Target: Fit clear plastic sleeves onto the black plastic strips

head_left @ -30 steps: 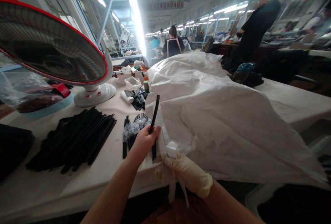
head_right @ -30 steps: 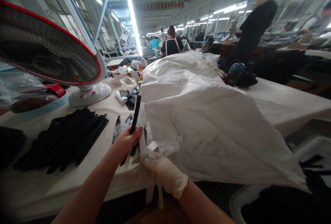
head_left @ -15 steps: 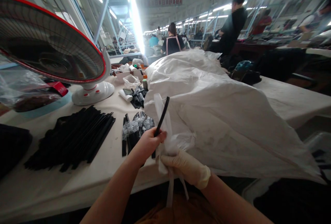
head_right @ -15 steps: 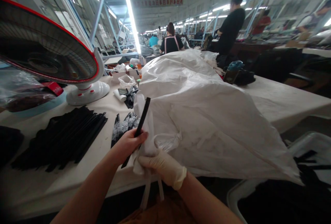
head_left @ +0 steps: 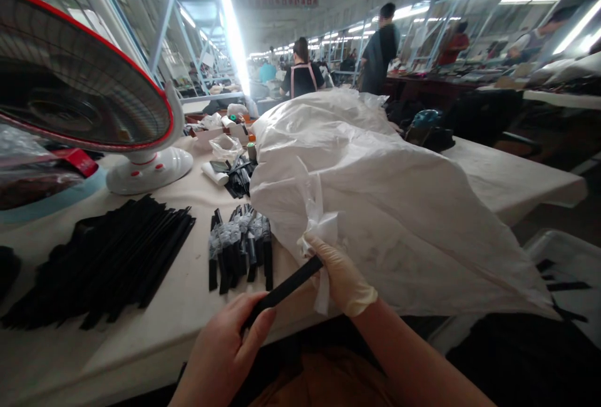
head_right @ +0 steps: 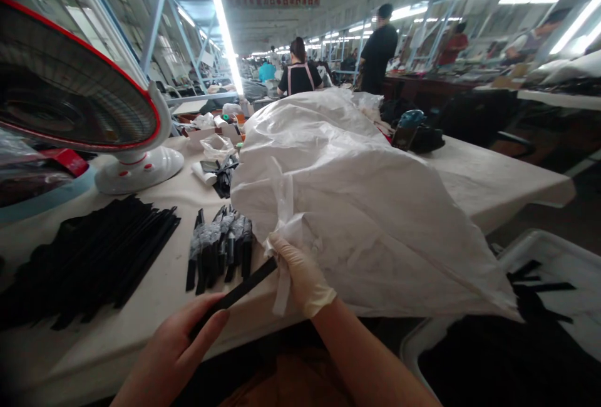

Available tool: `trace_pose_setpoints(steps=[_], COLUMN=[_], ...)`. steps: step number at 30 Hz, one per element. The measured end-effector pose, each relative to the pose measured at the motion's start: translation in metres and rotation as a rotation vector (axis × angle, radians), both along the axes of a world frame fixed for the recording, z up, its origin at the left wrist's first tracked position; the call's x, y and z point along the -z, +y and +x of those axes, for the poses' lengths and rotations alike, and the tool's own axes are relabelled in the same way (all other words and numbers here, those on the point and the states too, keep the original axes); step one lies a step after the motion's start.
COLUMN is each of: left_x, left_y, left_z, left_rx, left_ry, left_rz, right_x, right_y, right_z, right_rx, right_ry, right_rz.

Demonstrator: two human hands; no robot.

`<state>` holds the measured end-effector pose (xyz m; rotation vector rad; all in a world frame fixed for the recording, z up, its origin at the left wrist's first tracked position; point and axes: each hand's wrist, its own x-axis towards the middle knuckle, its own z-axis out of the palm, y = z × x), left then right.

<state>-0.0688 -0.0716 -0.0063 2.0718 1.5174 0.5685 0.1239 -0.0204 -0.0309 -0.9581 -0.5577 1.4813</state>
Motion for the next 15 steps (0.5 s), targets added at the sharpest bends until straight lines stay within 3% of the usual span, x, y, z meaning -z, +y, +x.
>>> trace_pose_setpoints(steps=[2,5,9,12,15], left_x=[-0.001,0.000,0.009,0.016,0.019], left_y=[0.002,0.004,0.002,0.002,0.006], left_z=[0.000,-0.003,-0.004,0.005,0.012], left_rx=[-0.020,-0.070,-0.146,-0.162,-0.165], left_ry=[0.126,0.271,0.360,0.307,0.171], left_rz=[0.042,0.137,0.286,0.324,0.255], right_x=[-0.005,-0.014,-0.017,-0.011,-0.006], right_y=[-0.002,-0.006,-0.010,-0.014,-0.017], right_z=[-0.001,0.001,-0.004,-0.017,-0.025], right_rx=[0.063,0.151,0.211,0.150,0.008], right_ry=[-0.043,-0.284,-0.486,-0.426,-0.355], right_rz=[0.026,0.112,0.162,0.098,0.063])
